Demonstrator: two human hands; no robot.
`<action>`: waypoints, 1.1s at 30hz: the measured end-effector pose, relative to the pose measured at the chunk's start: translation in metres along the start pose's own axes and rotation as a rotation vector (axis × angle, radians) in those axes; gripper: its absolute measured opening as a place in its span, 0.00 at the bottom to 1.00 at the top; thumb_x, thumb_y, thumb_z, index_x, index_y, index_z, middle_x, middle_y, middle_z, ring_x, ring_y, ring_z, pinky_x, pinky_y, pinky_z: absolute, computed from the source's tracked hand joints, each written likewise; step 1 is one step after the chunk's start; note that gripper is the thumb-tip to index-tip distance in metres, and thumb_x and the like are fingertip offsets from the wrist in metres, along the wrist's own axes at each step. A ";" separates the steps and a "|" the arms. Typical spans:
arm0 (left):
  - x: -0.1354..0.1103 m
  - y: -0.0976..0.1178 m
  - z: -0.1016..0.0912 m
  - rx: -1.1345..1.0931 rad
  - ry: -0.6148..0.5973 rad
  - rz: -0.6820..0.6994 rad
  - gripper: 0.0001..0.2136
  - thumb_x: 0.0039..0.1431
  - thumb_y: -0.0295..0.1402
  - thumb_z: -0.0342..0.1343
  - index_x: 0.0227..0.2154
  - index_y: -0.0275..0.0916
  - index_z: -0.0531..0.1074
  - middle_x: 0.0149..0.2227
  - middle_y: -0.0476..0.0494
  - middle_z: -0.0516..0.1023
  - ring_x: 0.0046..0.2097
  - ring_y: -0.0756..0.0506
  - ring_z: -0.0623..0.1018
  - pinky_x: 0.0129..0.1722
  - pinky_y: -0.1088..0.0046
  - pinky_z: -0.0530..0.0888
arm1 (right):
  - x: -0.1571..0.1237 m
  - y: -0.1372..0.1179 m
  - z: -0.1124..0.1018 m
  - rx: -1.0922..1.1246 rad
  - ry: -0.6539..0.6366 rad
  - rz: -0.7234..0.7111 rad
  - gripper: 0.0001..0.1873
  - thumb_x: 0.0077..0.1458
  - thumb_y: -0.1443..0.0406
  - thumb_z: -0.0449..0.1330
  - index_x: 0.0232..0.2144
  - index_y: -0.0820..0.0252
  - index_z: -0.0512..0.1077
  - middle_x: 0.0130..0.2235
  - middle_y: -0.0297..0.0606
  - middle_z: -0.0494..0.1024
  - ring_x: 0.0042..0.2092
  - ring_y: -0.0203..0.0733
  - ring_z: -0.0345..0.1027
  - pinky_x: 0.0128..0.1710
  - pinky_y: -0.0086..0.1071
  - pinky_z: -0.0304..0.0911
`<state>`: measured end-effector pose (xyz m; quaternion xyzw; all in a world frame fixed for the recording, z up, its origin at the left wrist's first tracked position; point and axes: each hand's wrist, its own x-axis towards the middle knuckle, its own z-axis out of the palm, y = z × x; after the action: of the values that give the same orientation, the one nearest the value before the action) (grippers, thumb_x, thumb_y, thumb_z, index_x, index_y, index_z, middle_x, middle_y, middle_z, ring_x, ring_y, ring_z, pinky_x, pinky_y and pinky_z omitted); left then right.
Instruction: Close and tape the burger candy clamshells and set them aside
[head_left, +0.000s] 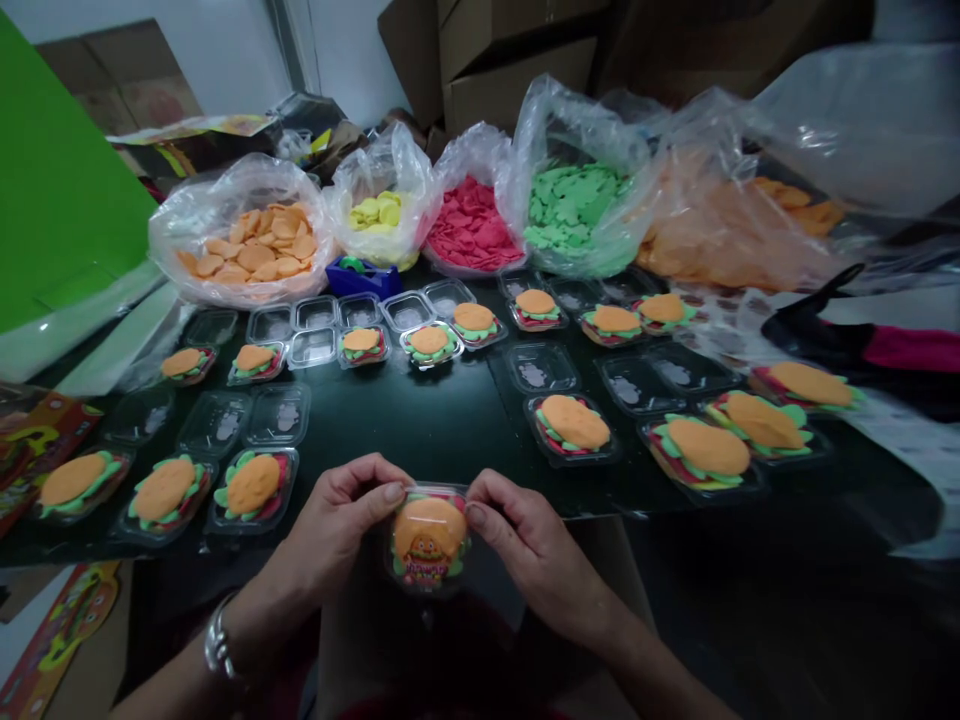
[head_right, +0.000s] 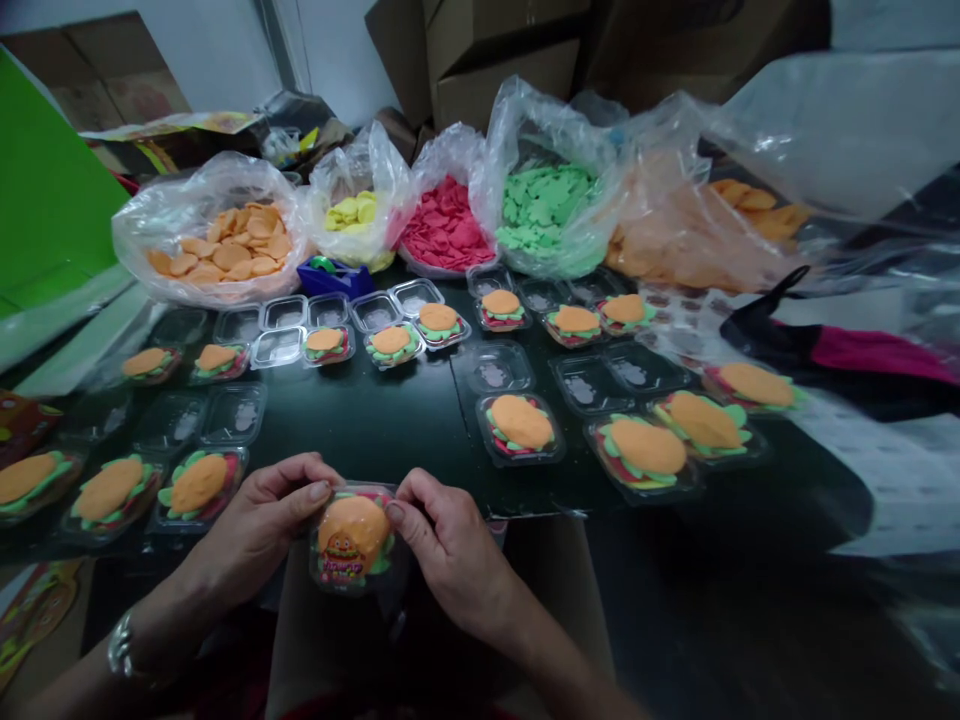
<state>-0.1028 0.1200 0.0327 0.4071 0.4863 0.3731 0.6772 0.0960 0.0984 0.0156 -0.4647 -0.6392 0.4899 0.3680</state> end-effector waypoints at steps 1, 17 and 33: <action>-0.002 0.000 0.000 -0.002 -0.007 -0.009 0.10 0.47 0.37 0.65 0.26 0.35 0.74 0.25 0.50 0.73 0.27 0.53 0.69 0.28 0.79 0.65 | -0.001 -0.001 0.000 0.006 -0.022 0.010 0.16 0.61 0.57 0.48 0.24 0.58 0.59 0.24 0.28 0.60 0.27 0.33 0.52 0.25 0.26 0.51; -0.009 -0.022 0.009 -0.187 0.021 -0.142 0.12 0.44 0.38 0.66 0.25 0.35 0.73 0.24 0.49 0.73 0.27 0.51 0.70 0.29 0.76 0.67 | -0.009 -0.001 -0.005 0.103 -0.112 0.157 0.20 0.60 0.51 0.49 0.23 0.58 0.56 0.25 0.28 0.57 0.28 0.33 0.50 0.26 0.26 0.50; -0.047 -0.052 0.023 0.119 -0.254 -0.365 0.15 0.50 0.42 0.61 0.35 0.37 0.74 0.32 0.47 0.74 0.33 0.50 0.70 0.33 0.76 0.66 | -0.053 0.043 0.018 0.576 -0.231 0.425 0.27 0.48 0.48 0.61 0.18 0.59 0.54 0.19 0.23 0.52 0.22 0.27 0.41 0.19 0.23 0.39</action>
<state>-0.0869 0.0533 0.0064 0.3954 0.4838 0.1606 0.7641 0.1047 0.0462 -0.0310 -0.4061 -0.4017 0.7642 0.2995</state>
